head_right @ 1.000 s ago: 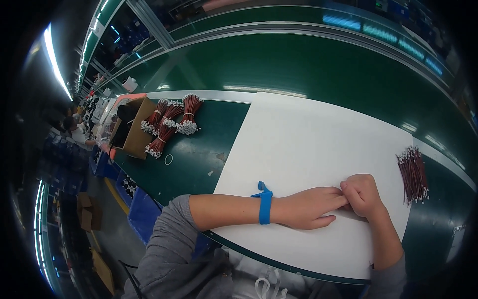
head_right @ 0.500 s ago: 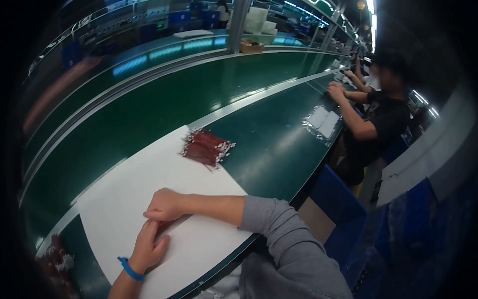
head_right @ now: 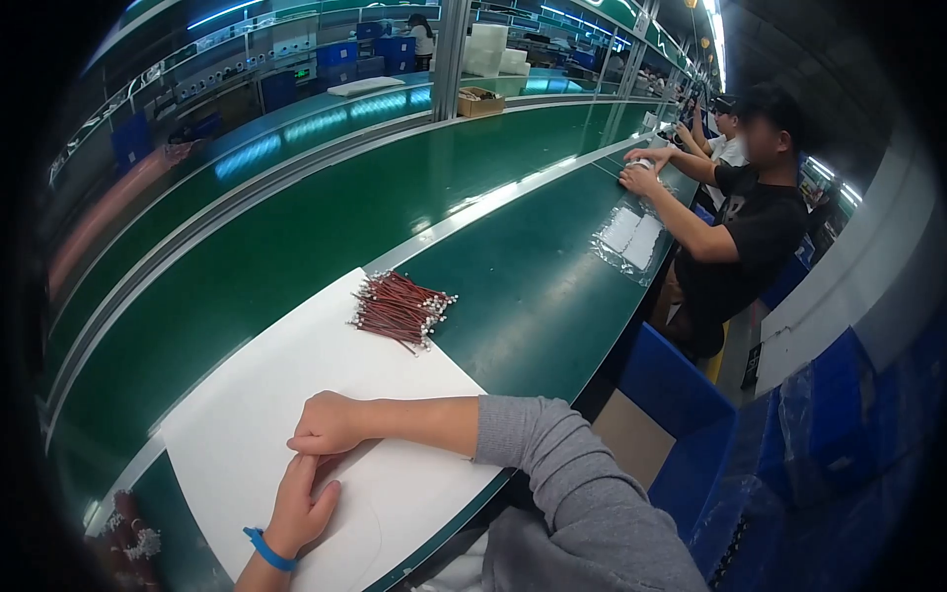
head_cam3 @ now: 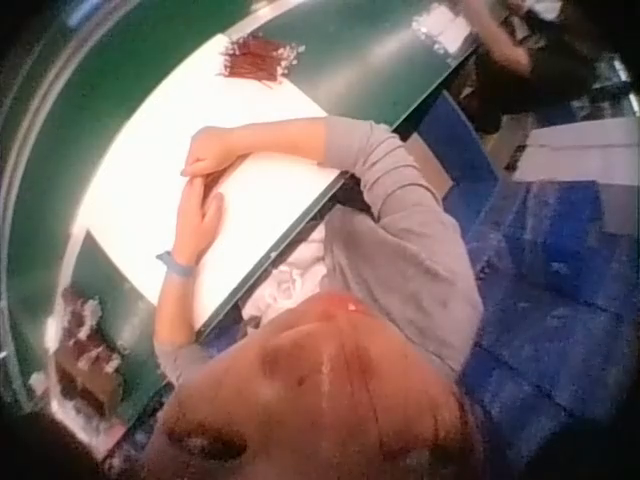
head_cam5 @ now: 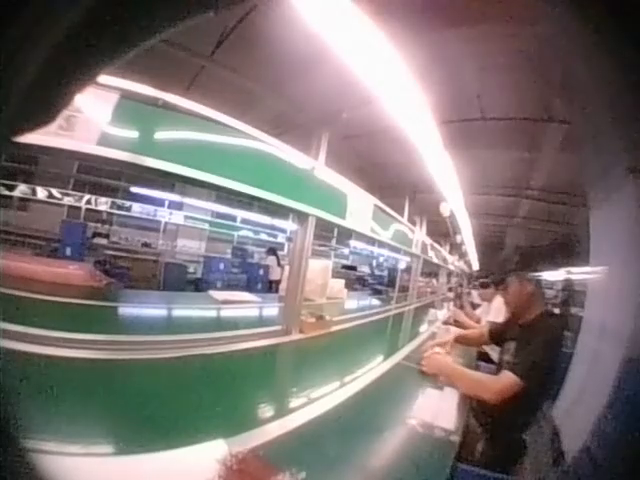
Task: The person assembles small electronic components, wires, and circuit boards into a plastic housing by hand at a factory workstation.
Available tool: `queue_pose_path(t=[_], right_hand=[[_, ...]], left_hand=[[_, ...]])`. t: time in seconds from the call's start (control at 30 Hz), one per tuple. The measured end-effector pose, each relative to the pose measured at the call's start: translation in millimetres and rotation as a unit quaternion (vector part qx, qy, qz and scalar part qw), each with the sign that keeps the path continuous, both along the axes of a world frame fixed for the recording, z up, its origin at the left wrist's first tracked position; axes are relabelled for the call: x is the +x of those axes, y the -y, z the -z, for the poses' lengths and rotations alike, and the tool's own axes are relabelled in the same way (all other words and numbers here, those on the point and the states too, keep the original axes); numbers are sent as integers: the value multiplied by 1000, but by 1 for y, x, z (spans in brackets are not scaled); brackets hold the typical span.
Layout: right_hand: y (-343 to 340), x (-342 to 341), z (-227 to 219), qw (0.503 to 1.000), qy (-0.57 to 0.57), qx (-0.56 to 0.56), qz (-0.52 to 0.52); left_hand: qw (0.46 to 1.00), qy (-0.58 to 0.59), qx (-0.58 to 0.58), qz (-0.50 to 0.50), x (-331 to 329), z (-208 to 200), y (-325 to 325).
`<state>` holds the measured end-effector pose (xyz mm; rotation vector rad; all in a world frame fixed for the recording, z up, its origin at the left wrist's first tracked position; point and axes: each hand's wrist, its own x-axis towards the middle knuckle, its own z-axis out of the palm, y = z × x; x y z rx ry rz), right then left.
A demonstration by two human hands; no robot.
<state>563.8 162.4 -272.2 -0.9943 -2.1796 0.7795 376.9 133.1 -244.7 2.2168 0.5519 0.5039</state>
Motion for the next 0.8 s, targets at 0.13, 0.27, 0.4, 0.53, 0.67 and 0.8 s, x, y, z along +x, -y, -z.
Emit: queue_pose_path(t=[0.13,0.27,0.4,0.53,0.67,0.8], right_hand=[[1,-1,-4,1000,6,-30,7],[-1,-4,-5,1000,6,-29,6],[-2,-6,-3,1000,8,-27,7],[-3,-4,-2,1000,1,-12,4],[-2,-5,-1,1000,7,-13,2],[-2,-5,0,1000,8,-15,4]], left_hand=[[1000,-9,-1,6,-2,0,-1],[1000,-14,5,8,-5,-1,-3],[1000,-7,0,8,-6,2,-5],[1000,-11,6,5,-4,-1,-4],[1000,-8,16,6,-4,0,-3],[1000,-11,4,2,-4,-1,-2]])
